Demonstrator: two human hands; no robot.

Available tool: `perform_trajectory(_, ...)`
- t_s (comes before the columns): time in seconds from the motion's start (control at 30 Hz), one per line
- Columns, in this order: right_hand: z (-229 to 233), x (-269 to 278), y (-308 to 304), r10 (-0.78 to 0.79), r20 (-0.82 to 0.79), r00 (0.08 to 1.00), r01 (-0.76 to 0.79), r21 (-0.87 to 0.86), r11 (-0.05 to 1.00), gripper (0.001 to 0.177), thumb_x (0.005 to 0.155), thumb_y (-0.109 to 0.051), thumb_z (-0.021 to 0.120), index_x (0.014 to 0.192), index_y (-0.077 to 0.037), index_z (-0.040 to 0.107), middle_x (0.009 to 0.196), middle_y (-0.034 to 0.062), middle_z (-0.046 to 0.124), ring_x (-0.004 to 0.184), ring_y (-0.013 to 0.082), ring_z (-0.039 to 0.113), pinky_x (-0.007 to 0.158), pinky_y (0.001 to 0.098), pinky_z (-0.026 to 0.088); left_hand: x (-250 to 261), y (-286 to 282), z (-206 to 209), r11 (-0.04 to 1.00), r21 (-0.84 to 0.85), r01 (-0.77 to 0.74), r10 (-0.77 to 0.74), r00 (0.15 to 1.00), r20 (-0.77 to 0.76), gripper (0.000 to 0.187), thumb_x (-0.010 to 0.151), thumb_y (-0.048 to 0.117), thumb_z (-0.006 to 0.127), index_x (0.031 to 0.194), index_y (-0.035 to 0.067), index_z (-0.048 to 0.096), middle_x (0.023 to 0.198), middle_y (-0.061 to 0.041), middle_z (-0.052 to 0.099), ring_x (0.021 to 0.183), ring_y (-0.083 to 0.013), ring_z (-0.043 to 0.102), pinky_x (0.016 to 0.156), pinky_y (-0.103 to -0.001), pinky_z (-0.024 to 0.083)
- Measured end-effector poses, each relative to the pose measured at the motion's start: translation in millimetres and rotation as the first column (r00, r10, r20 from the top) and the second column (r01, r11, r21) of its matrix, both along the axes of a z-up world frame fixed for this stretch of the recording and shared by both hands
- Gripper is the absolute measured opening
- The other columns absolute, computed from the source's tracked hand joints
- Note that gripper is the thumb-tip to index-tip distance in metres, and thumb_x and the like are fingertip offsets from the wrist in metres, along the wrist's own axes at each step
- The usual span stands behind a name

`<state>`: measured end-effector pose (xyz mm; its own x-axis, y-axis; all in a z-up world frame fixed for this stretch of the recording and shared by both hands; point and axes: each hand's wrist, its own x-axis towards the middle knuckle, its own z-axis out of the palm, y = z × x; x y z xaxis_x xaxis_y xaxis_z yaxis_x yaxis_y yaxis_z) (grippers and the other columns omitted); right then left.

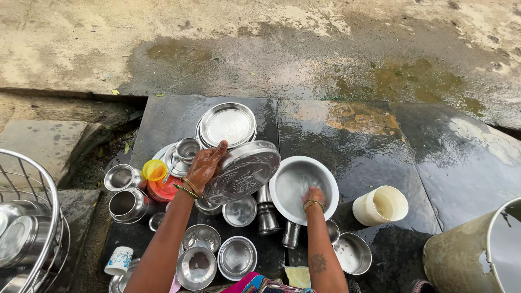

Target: The person washes several metal plates, cups, and bowls by hand using a sponge, then places them into a wire basket.

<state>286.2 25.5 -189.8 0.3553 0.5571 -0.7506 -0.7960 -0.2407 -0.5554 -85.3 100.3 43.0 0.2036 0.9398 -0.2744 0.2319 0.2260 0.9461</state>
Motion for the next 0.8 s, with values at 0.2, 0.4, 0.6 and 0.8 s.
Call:
perform_trajectory(0.2, 151.5, -51.8, 58.8, 0.507, 0.009, 0.862, -0.416, 0.584, 0.697, 0.034, 0.103, -0.029, 0.048, 0.086, -0.004, 0.063, 0.079, 0.0105, 0.067, 0.065, 0.0188, 0.065, 0.063, 0.0314, 0.059, 17.3, 16.5, 7.0, 1.000, 0.017, 0.008, -0.008, 1.000, -0.020, 0.106, 0.074, 0.095, 0.023, 0.082, 0.004, 0.076, 0.077, -0.002, 0.069, 0.074, -0.0158, 0.055, 0.081, -0.034, 0.045)
perform_trajectory(0.4, 308.1, -135.1, 67.3, 0.676, 0.649, 0.349, -0.936, 0.210, 0.282, 0.030, 0.102, -0.027, 0.054, 0.095, -0.004, 0.071, 0.087, 0.0096, 0.074, 0.077, 0.0187, 0.073, 0.075, 0.0317, 0.063, 47.8, 26.8, 0.9, 0.993, -0.018, 0.114, -0.115, 0.974, -0.193, 0.130, 0.076, 0.095, 0.000, 0.088, -0.009, 0.076, 0.083, -0.021, 0.071, 0.079, -0.0289, 0.057, 0.088, -0.046, 0.044)
perform_trajectory(0.6, 234.9, -65.2, 64.6, 0.439, 0.808, 0.393, -0.792, 0.054, 0.608, 0.035, 0.105, -0.026, 0.052, 0.097, 0.000, 0.074, 0.087, 0.0131, 0.074, 0.076, 0.0206, 0.070, 0.073, 0.0337, 0.063, 53.8, 13.9, -1.9, 0.984, 0.155, 0.091, -0.079, 0.994, -0.082, 0.125, 0.073, 0.099, 0.006, 0.092, 0.001, 0.081, 0.080, -0.004, 0.072, 0.081, -0.0165, 0.063, 0.088, -0.035, 0.042)
perform_trajectory(0.8, 38.8, 13.9, 21.1, 0.478, 0.257, 0.840, -0.467, -0.107, 0.878, 0.024, 0.099, -0.019, 0.056, 0.092, -0.002, 0.071, 0.081, 0.0120, 0.071, 0.074, 0.0235, 0.070, 0.073, 0.0404, 0.062, 21.8, 6.8, -17.4, 0.984, 0.176, -0.032, 0.037, 0.999, -0.023, 0.083, 0.089, 0.079, 0.050, 0.083, 0.003, 0.081, 0.056, 0.004, 0.036, 0.057, -0.0083, 0.039, 0.059, -0.028, 0.038)
